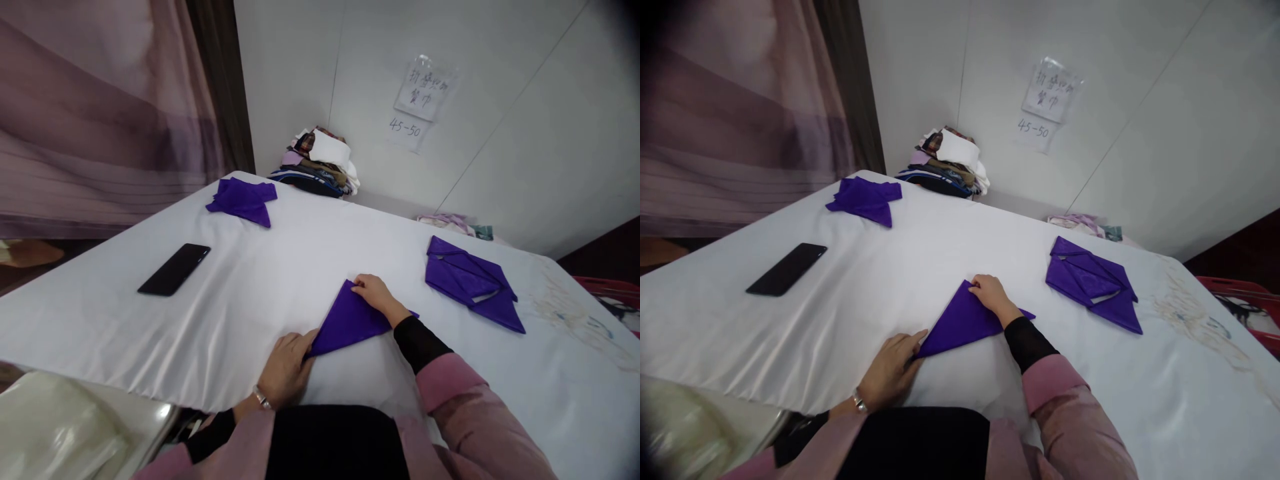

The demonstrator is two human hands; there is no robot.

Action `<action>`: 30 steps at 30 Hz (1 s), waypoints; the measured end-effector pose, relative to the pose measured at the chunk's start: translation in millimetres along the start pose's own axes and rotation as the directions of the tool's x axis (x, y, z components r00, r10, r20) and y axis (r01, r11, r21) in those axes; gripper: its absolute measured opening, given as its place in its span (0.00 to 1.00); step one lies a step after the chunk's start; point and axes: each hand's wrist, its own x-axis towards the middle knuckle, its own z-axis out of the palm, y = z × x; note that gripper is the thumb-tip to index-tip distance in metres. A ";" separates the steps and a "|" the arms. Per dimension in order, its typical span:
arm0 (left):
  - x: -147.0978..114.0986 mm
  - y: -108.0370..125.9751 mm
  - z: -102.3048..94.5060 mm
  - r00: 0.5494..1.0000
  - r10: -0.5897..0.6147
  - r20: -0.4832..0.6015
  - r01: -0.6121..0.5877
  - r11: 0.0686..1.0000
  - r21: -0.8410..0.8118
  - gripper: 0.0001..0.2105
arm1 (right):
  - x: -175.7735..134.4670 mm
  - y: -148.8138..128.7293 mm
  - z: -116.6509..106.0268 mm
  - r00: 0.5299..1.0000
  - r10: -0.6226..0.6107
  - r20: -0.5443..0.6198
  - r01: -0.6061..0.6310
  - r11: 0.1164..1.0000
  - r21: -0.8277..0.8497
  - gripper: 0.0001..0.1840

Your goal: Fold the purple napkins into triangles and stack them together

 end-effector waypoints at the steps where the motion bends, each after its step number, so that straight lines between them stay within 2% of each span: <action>1: -0.8 -0.7 -0.5 1.000 0.002 -0.003 -0.002 1.000 -0.002 0.22 | 0.0 -0.1 0.2 1.000 -0.015 -0.008 0.015 1.000 -0.009 0.04; 6: -4.6 -3.0 -0.5 1.000 0.009 -0.022 -0.009 1.000 0.004 0.21 | -0.8 1.4 0.7 0.998 -0.047 -0.034 0.046 0.999 -0.013 0.04; 11: -9.6 -6.2 1.5 0.997 0.067 -0.026 -0.066 0.998 0.018 0.25 | -1.7 3.9 2.5 0.997 -0.062 -0.053 0.062 0.998 -0.001 0.04; 14: -10.9 -6.2 1.6 0.998 0.062 -0.029 -0.061 0.998 0.022 0.27 | -2.3 3.4 3.6 0.993 -0.093 -0.071 0.092 0.996 -0.008 0.04; 30: -12.9 -6.7 2.7 0.997 0.054 -0.051 -0.048 0.992 0.117 0.22 | -0.6 10.4 12.1 0.978 -0.131 -0.165 0.140 0.989 0.042 0.03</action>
